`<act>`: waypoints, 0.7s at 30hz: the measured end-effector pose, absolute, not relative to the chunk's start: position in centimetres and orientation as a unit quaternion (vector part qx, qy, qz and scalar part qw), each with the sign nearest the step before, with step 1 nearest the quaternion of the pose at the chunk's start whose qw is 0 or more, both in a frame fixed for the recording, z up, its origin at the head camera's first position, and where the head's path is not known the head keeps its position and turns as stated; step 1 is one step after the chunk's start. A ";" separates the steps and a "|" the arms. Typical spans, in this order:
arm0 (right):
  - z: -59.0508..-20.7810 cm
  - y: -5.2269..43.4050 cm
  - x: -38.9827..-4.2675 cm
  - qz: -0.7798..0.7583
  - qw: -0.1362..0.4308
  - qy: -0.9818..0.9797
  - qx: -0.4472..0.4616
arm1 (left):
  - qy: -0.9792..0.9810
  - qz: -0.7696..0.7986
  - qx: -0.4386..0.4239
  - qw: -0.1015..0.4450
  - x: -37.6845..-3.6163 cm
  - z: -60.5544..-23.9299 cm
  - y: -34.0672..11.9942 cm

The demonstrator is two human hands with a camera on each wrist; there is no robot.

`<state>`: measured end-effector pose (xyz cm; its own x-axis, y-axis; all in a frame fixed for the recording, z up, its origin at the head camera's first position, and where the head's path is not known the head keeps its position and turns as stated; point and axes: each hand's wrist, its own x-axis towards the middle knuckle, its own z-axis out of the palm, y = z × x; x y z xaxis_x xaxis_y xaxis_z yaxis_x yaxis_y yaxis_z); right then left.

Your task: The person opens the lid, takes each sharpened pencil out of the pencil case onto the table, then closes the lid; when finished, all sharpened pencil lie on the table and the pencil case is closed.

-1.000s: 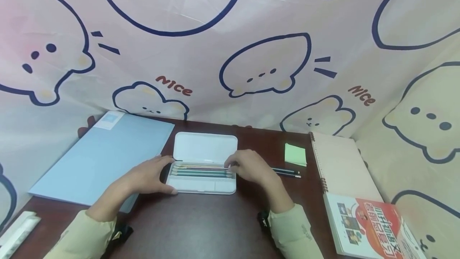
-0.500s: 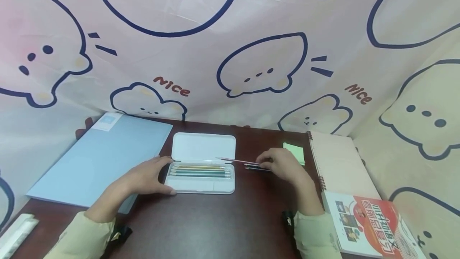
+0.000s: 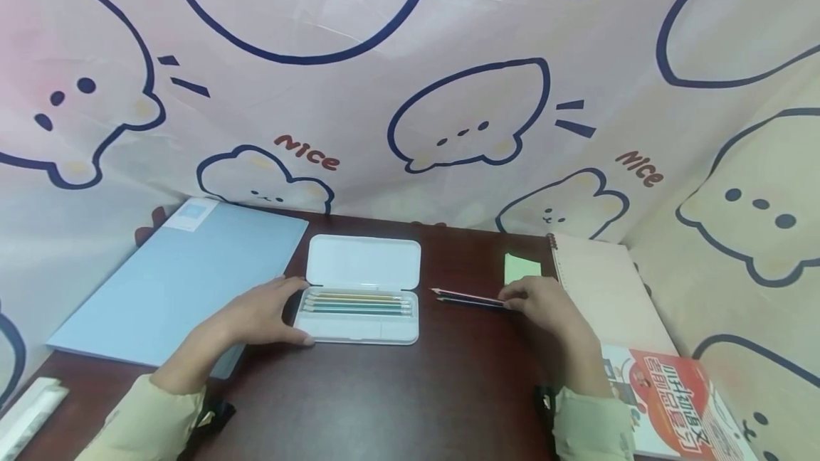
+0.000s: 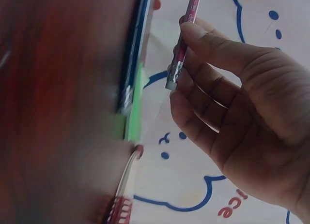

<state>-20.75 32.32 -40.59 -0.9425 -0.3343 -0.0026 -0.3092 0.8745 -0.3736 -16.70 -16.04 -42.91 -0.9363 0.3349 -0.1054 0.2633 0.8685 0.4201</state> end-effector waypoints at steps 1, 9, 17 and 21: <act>-40.7 32.6 -20.7 -0.184 0.038 0.969 -0.163 | 0.963 0.203 0.154 0.089 -16.7 -42.9 -16.0; -41.6 33.8 -21.0 -0.163 0.056 0.974 -0.149 | 0.962 0.204 0.156 0.090 -16.7 -42.8 -16.0; -41.8 33.8 -20.9 -0.158 0.069 0.974 -0.145 | 0.963 0.203 0.156 0.090 -16.7 -42.8 -16.0; -42.0 33.8 -21.0 -0.149 0.063 0.976 -0.145 | 0.963 0.202 0.156 0.091 -16.7 -42.8 -16.0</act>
<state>-20.97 33.82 -41.99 -0.9498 -0.3026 -0.0790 -0.2652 0.9133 -0.3092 -16.68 -16.02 -42.77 -0.9352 0.3361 -0.1116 0.2628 0.8700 0.4172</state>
